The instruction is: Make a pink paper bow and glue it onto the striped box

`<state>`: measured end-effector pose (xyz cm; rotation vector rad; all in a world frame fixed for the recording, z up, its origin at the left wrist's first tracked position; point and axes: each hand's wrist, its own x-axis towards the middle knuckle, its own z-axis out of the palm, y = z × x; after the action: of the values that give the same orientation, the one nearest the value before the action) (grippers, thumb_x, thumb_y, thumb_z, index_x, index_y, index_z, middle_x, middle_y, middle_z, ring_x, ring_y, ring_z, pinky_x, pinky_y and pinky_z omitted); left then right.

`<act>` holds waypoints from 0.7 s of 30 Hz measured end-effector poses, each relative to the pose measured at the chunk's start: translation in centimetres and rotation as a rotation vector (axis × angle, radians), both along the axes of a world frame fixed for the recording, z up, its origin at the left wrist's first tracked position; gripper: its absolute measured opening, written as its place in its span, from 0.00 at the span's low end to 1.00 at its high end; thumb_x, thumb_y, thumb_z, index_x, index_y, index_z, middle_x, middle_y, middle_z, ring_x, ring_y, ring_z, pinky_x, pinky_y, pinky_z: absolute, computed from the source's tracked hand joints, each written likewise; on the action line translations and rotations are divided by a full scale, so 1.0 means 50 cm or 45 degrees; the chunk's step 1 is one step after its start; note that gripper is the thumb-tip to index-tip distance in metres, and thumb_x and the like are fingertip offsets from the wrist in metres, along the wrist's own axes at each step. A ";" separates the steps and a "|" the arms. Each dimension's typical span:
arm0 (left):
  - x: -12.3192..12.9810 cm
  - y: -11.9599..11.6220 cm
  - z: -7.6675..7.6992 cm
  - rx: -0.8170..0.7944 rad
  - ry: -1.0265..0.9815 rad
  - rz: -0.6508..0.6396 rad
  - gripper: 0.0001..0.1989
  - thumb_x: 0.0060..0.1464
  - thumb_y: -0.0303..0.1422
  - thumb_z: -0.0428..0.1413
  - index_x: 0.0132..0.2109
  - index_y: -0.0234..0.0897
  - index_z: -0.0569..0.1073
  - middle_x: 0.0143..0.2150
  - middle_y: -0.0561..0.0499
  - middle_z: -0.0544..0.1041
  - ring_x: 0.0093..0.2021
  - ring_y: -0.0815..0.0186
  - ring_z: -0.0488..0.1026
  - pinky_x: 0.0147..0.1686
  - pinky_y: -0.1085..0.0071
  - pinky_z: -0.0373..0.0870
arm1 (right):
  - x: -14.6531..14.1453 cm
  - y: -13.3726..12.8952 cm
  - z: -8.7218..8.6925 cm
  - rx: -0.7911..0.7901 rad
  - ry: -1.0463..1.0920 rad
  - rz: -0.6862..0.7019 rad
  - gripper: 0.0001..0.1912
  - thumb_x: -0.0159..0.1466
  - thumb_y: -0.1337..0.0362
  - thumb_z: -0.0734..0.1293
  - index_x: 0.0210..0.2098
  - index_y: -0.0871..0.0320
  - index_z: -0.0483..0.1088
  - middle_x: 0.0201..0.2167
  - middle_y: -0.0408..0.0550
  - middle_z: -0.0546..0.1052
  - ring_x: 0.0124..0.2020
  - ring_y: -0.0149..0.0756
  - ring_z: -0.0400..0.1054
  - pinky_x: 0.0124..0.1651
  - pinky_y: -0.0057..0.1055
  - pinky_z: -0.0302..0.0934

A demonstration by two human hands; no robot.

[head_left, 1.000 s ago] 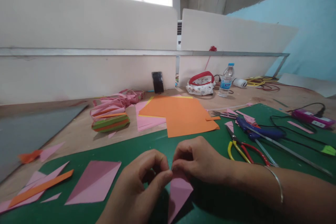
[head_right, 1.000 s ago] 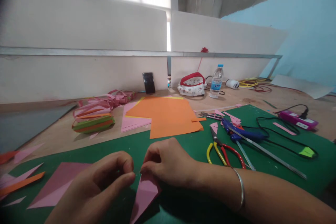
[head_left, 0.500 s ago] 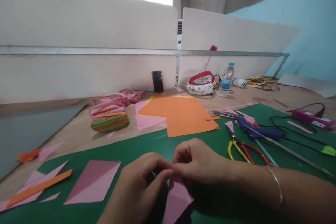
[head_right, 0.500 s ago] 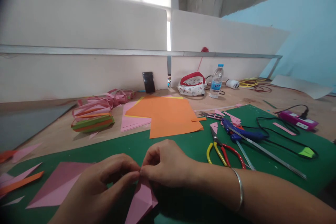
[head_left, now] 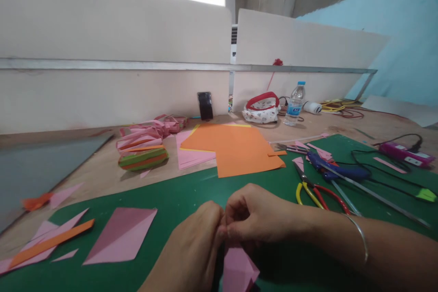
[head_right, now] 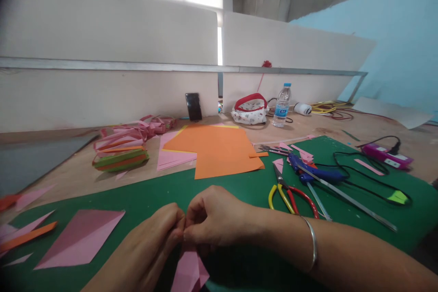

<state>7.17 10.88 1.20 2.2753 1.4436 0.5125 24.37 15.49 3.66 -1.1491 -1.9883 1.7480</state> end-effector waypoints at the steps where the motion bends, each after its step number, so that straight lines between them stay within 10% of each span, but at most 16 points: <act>1: 0.002 -0.001 -0.002 -0.018 -0.030 0.035 0.18 0.62 0.40 0.32 0.30 0.42 0.59 0.30 0.50 0.68 0.29 0.63 0.65 0.30 0.66 0.61 | 0.000 0.000 0.001 -0.016 0.018 -0.001 0.07 0.54 0.67 0.68 0.21 0.61 0.67 0.15 0.37 0.67 0.15 0.23 0.61 0.16 0.17 0.54; 11: -0.055 0.038 0.049 -0.087 -0.169 0.394 0.23 0.57 0.52 0.38 0.22 0.42 0.56 0.22 0.55 0.60 0.25 0.65 0.59 0.25 0.70 0.54 | -0.008 0.003 0.009 -0.156 0.248 -0.113 0.07 0.53 0.66 0.69 0.23 0.61 0.68 0.15 0.38 0.70 0.15 0.23 0.64 0.17 0.17 0.56; 21: -0.013 0.028 0.031 -0.727 -0.861 0.238 0.14 0.44 0.44 0.56 0.23 0.37 0.71 0.19 0.54 0.69 0.21 0.68 0.62 0.22 0.73 0.56 | -0.010 0.017 0.000 0.058 0.497 -0.466 0.11 0.62 0.61 0.64 0.27 0.61 0.65 0.19 0.39 0.69 0.17 0.22 0.62 0.19 0.19 0.54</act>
<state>6.50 12.29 2.75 1.3477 1.2365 0.7228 23.85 16.35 3.65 -0.9885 -1.4774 1.5808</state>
